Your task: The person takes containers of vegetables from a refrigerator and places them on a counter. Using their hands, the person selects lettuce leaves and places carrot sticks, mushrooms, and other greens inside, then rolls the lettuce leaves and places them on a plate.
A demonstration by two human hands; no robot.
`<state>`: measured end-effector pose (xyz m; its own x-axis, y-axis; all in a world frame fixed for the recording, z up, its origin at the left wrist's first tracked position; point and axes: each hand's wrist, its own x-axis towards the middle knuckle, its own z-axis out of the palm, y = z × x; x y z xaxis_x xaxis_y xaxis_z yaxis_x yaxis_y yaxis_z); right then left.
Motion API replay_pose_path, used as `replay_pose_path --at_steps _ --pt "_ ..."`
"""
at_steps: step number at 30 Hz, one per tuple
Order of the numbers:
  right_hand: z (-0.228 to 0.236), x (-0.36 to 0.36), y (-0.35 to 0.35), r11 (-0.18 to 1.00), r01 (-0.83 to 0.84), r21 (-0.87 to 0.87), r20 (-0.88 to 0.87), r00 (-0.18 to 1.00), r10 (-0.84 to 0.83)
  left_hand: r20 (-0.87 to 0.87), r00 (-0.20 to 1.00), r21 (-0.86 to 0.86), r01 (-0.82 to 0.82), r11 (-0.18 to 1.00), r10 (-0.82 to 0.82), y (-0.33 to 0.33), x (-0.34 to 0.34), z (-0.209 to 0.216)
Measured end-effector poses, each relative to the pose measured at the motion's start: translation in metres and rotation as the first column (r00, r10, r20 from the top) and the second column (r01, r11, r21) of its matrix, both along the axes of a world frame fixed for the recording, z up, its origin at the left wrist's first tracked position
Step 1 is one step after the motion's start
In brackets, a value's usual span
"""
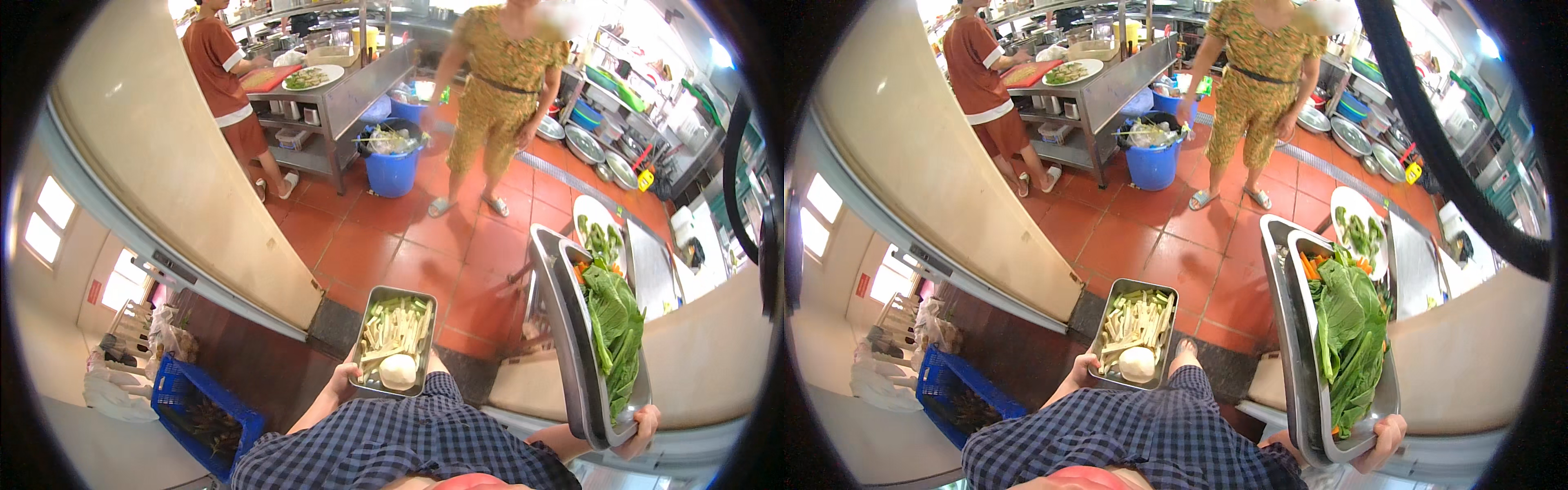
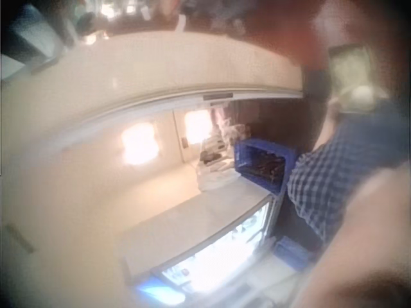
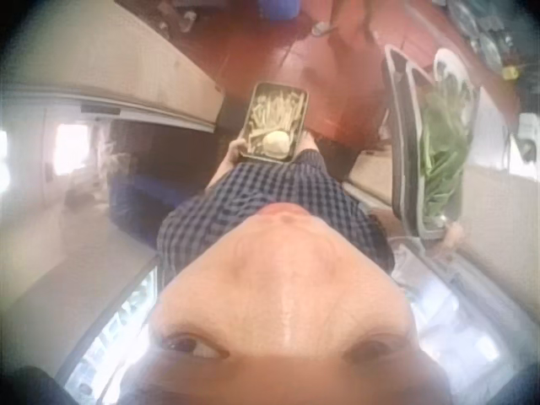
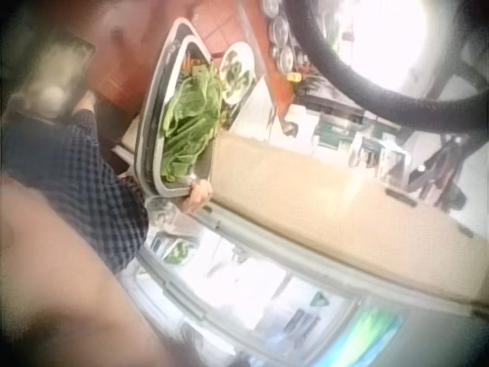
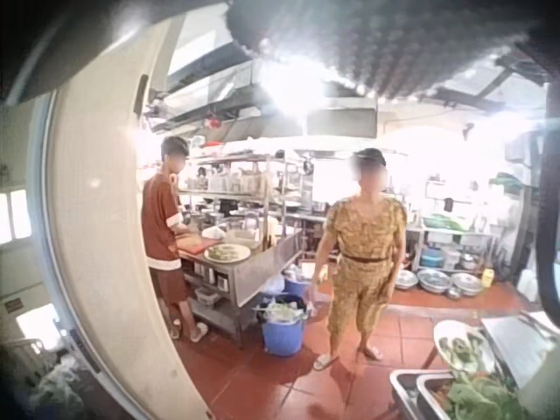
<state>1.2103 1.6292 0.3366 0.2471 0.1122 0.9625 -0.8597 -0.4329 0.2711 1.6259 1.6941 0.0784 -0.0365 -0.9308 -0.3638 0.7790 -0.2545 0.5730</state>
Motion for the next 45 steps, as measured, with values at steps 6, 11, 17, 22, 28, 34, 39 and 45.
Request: replay_pose_path --at_steps 6,11,17,22,28,34,39,45 --pt "0.043 -0.009 -0.110 0.999 -0.030 -0.042 0.077 0.996 0.033 -0.082 0.997 0.067 0.016 0.998 -0.010 -0.108 -0.007 0.051" --pt "0.055 -0.036 -0.166 0.990 0.107 -0.093 0.046 0.994 -0.103 -0.121 0.992 0.029 -0.020 0.999 0.023 -0.175 0.000 0.038" --pt "0.048 -0.029 -0.217 0.961 0.257 -0.103 0.038 0.966 -0.254 -0.122 0.982 0.012 -0.140 0.990 0.141 -0.272 0.017 0.038" --pt "0.033 -0.009 -0.256 0.945 0.320 -0.068 0.036 0.947 -0.318 0.032 0.991 0.105 0.128 0.986 -0.132 -0.366 0.061 0.008" --pt "0.020 0.028 -0.295 0.892 0.452 -0.023 0.033 0.892 -0.452 0.185 0.879 0.079 0.432 0.899 -0.439 -0.494 0.104 -0.061" --pt "0.007 0.058 -0.284 0.745 0.665 0.059 0.033 0.744 -0.667 0.112 0.802 0.016 0.589 0.808 -0.586 -0.611 0.083 -0.030" --pt "-0.014 0.070 -0.309 0.562 0.826 -0.025 0.143 0.560 -0.816 -0.050 0.749 0.020 0.663 0.749 -0.661 -0.677 0.038 -0.014" --pt "0.009 0.070 -0.359 0.499 0.865 0.049 0.009 0.499 -0.867 -0.110 0.661 0.121 0.750 0.650 -0.743 -0.725 -0.019 -0.010"
